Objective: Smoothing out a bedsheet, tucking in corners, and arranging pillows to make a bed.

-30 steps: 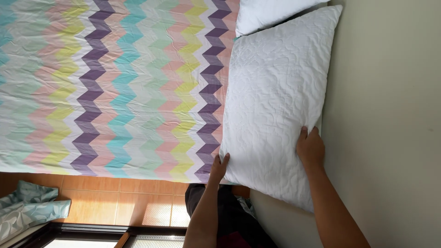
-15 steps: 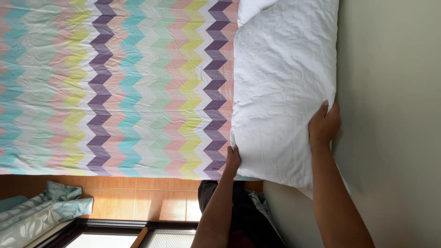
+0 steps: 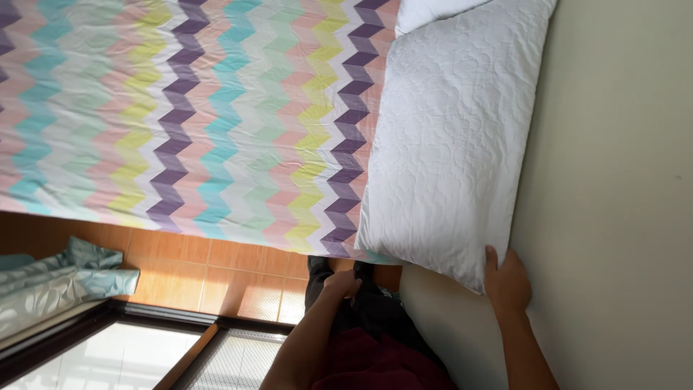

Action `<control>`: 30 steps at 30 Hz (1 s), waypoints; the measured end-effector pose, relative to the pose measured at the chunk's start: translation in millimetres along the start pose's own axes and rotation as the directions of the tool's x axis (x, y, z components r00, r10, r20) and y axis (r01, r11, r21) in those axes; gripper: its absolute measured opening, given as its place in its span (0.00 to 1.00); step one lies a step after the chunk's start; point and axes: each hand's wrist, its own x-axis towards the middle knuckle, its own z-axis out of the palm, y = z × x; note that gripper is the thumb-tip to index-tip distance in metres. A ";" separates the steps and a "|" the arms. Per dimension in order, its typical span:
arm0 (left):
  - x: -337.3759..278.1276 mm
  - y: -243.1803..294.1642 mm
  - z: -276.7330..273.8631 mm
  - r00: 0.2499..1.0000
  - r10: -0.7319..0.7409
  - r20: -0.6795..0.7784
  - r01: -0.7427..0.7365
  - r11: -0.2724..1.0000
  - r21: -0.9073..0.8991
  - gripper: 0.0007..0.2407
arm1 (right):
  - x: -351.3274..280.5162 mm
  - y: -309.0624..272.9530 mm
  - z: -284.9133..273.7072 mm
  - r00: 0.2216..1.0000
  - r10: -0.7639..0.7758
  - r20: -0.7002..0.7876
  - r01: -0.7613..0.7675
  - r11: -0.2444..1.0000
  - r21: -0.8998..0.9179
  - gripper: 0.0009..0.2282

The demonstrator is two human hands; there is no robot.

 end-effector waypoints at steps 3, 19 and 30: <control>-16.6 -55.3 17.5 0.839 0.189 -0.511 -0.340 0.914 -0.219 0.13 | -17.0 8.0 0.8 0.996 -0.089 -0.009 0.089 0.995 0.038 0.30; -316.6 -329.1 2.2 0.474 -0.411 -0.779 -0.685 0.384 -0.619 0.24 | -292.6 -413.2 144.6 0.206 -0.718 0.664 0.787 0.525 0.324 0.25; -406.7 -608.3 -2.0 0.216 -0.735 -0.643 -0.684 0.355 -0.637 0.28 | -411.3 -605.5 286.7 -0.038 -0.780 0.624 0.875 0.276 0.397 0.25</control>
